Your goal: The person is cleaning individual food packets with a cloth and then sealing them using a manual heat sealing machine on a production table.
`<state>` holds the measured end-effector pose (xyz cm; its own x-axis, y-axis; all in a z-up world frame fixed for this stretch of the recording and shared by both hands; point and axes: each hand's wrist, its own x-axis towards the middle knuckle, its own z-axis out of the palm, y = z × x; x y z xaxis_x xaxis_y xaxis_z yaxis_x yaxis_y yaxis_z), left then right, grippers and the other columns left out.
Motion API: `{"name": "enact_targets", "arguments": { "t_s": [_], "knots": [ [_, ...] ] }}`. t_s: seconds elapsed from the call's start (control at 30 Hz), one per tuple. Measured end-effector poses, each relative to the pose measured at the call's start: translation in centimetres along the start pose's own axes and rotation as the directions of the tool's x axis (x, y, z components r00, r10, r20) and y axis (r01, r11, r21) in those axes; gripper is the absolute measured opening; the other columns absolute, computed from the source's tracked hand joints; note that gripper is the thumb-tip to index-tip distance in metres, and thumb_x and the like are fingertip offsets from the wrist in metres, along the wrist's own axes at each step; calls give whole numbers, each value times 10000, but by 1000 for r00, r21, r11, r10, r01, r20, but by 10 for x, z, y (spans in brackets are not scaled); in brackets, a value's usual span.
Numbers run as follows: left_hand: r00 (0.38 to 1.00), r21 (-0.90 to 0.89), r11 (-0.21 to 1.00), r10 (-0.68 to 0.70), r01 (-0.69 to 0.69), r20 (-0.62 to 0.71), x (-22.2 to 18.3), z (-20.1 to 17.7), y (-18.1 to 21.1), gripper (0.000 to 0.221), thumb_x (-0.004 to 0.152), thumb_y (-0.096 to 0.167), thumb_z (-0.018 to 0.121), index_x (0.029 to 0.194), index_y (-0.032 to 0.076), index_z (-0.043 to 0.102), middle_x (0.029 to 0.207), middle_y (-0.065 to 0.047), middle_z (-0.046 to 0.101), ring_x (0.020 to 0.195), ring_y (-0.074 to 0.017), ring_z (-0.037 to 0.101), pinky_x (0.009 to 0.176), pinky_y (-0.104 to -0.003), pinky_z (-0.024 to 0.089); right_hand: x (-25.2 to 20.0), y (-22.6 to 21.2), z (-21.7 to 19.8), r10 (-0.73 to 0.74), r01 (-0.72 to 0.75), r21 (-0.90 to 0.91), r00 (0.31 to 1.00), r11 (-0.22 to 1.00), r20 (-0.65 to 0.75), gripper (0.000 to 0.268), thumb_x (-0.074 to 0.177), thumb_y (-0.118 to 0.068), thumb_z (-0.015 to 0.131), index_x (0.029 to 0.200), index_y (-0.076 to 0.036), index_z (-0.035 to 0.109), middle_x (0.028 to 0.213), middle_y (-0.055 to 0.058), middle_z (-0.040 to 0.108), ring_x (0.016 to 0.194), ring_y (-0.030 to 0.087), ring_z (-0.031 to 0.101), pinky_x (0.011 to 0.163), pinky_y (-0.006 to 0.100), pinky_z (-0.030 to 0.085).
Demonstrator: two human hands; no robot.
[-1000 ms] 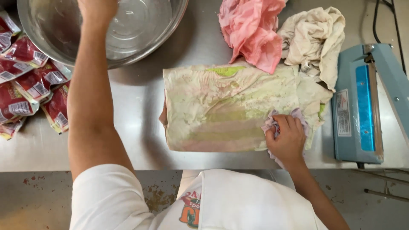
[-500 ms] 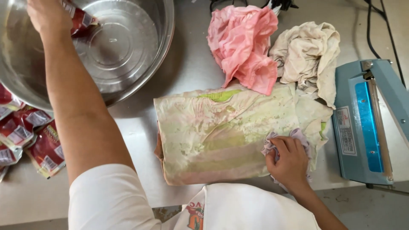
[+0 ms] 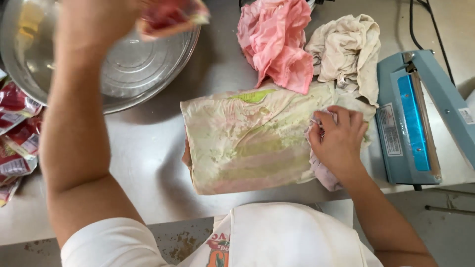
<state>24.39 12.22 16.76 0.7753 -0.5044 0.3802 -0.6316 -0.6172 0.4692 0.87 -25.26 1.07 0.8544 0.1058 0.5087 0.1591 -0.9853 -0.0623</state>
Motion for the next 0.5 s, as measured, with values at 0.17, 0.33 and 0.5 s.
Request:
{"name": "enact_targets", "arguments": {
  "t_s": [0.17,0.33,0.5],
  "knots": [
    [1000,16,1000,8,-8,-27,-35,28,74,211,960,60,676,787,65,557,702,-91,544,641,-228,442,578,-438,331,54,-37,-33,-75,78,520,997,851,-27,229,960,4,616,1168,13,711,1000,140,625,949,318,576,857,423,481],
    [992,-29,995,102,-100,73,-85,113,138,98,912,208,623,913,112,602,725,-91,637,643,-393,706,552,-496,560,47,-36,11,162,-223,753,974,619,156,250,946,-145,716,1162,-30,665,920,151,701,801,262,686,668,331,520],
    [986,-56,991,130,-125,100,-144,149,174,87,967,193,599,1015,124,578,860,-85,603,716,-368,714,618,-453,595,-2,-35,16,189,-249,730,968,637,165,56,976,-75,692,992,-21,693,789,168,664,717,287,671,609,360,514]
  ]
}}
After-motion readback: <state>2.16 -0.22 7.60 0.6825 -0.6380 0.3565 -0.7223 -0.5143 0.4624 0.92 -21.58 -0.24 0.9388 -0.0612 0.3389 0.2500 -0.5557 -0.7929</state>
